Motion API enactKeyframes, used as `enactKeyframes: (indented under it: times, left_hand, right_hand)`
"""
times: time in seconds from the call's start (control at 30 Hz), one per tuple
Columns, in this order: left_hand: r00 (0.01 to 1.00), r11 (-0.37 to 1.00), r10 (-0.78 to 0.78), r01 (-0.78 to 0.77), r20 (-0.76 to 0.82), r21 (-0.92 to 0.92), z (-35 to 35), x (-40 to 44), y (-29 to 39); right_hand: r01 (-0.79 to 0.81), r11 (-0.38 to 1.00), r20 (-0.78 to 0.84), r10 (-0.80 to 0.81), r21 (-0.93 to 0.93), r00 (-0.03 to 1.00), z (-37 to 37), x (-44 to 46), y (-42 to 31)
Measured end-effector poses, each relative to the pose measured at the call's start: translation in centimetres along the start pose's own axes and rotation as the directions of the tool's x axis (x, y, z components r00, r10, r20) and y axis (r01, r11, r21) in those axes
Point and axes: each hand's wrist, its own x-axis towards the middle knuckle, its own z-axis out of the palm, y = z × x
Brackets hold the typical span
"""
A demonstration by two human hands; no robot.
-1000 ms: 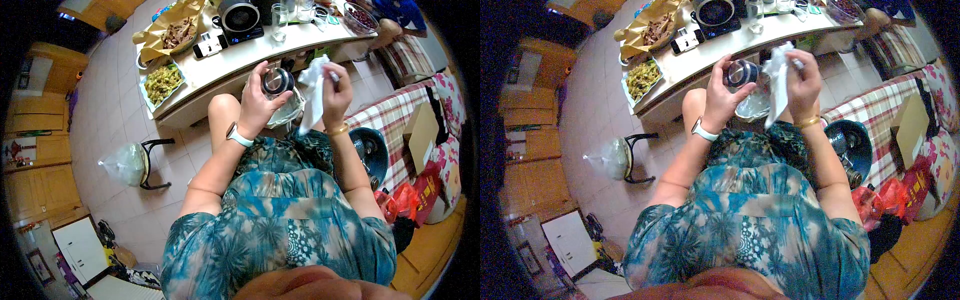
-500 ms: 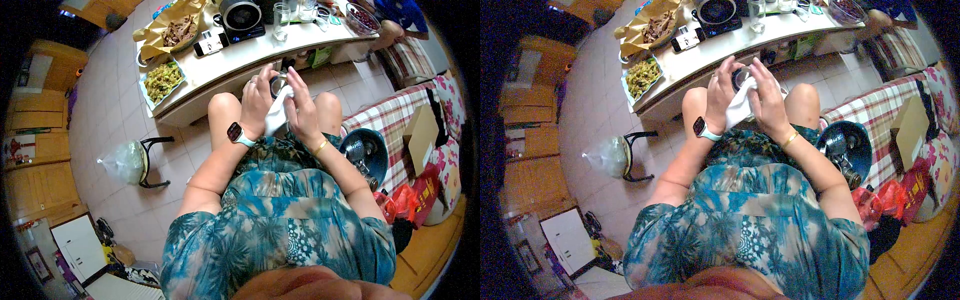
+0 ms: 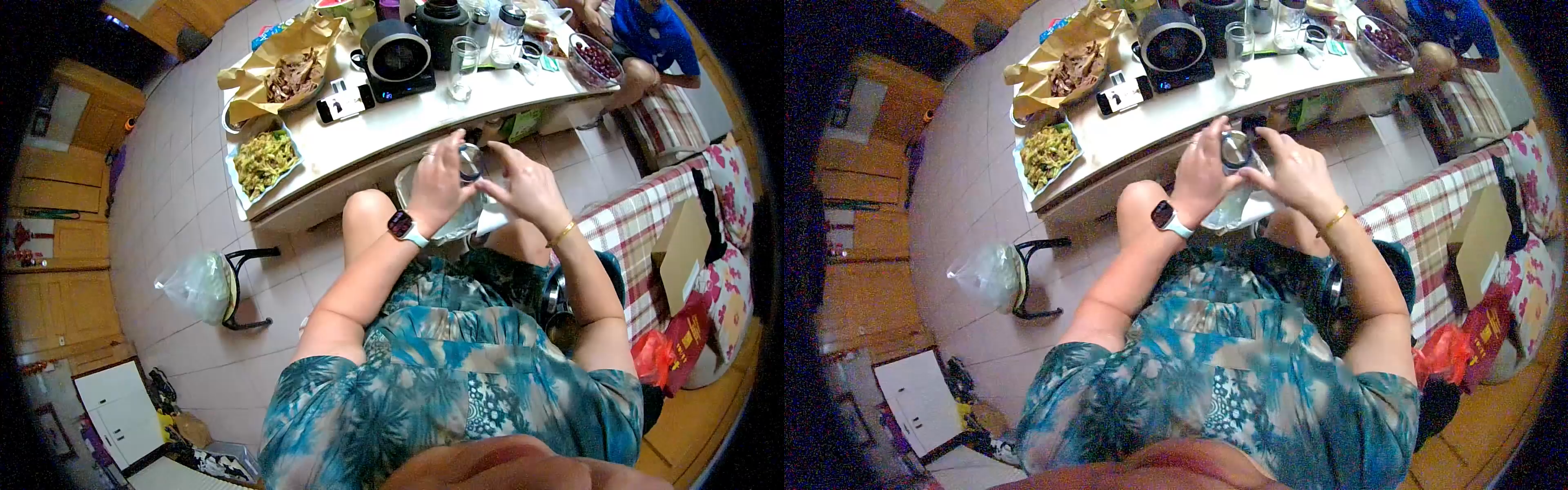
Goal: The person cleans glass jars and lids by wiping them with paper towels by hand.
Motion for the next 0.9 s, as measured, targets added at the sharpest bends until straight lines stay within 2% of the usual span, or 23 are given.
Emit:
enactKeyframes:
  times: [0.07,0.17,0.23,0.27,0.33,0.37,0.43,0.47,0.57,0.7,0.8,0.83,0.9]
  left_hand:
    - [0.995,0.995,0.093,-0.092,-0.03,0.024,1.5,1.3,0.3]
    - [0.989,0.992,0.121,-0.123,-0.086,-0.029,3.5,3.5,-0.7]
    - [0.982,0.987,0.147,-0.154,-0.115,-0.053,4.1,5.3,-1.2]
    - [0.982,0.986,0.148,-0.155,-0.12,-0.054,4.6,6.2,-1.7]
    - [0.967,0.957,0.161,-0.201,-0.196,-0.207,5.7,8.6,-3.1]
    - [0.948,0.959,0.143,-0.204,-0.284,-0.198,6.3,9.8,-3.6]
    - [0.953,0.961,-0.018,-0.067,-0.302,-0.269,6.9,12.4,-5.0]
    - [0.939,0.977,-0.026,-0.048,-0.342,-0.206,8.2,13.6,-6.6]
    - [0.941,0.97,-0.165,0.101,-0.295,-0.222,10.4,16.1,-9.7]
    - [0.946,0.922,-0.267,0.195,-0.185,-0.334,12.1,17.9,-11.4]
    - [0.935,0.951,-0.228,0.153,-0.272,-0.269,13.8,18.3,-12.4]
    - [0.935,0.912,-0.27,0.171,-0.23,-0.373,14.2,18.6,-12.7]
    - [0.938,0.902,-0.314,0.245,-0.148,-0.355,14.5,18.8,-13.0]
  right_hand:
    - [0.115,0.993,-0.08,-0.115,-0.002,0.99,1.2,1.2,0.9]
    - [0.024,0.999,-0.09,-0.028,-0.045,0.996,0.5,3.3,1.3]
    - [0.021,1.0,-0.118,-0.023,-0.018,0.993,0.0,4.8,2.0]
    - [0.077,0.997,-0.163,-0.079,-0.014,0.983,-0.2,5.7,2.5]
    - [0.156,0.988,-0.22,-0.154,-0.007,0.963,-0.7,8.2,4.5]
    - [0.128,0.991,-0.193,-0.13,-0.022,0.973,-1.1,10.0,6.0]
    - [0.095,0.995,-0.222,-0.097,-0.02,0.97,-2.5,14.6,8.1]
    - [0.166,0.986,-0.272,-0.164,-0.016,0.948,-2.9,17.2,9.4]
    - [0.199,0.979,-0.12,-0.203,-0.039,0.972,-4.0,23.3,10.9]
    - [0.2,0.976,0.107,-0.191,-0.083,0.976,-4.8,27.4,9.1]
    - [0.239,0.97,0.183,-0.244,0.051,0.952,-4.0,29.6,9.9]
    - [0.201,0.979,0.232,-0.206,0.043,0.951,-4.2,29.8,9.4]
    - [0.194,0.979,0.271,-0.202,0.056,0.941,-4.4,29.6,8.4]
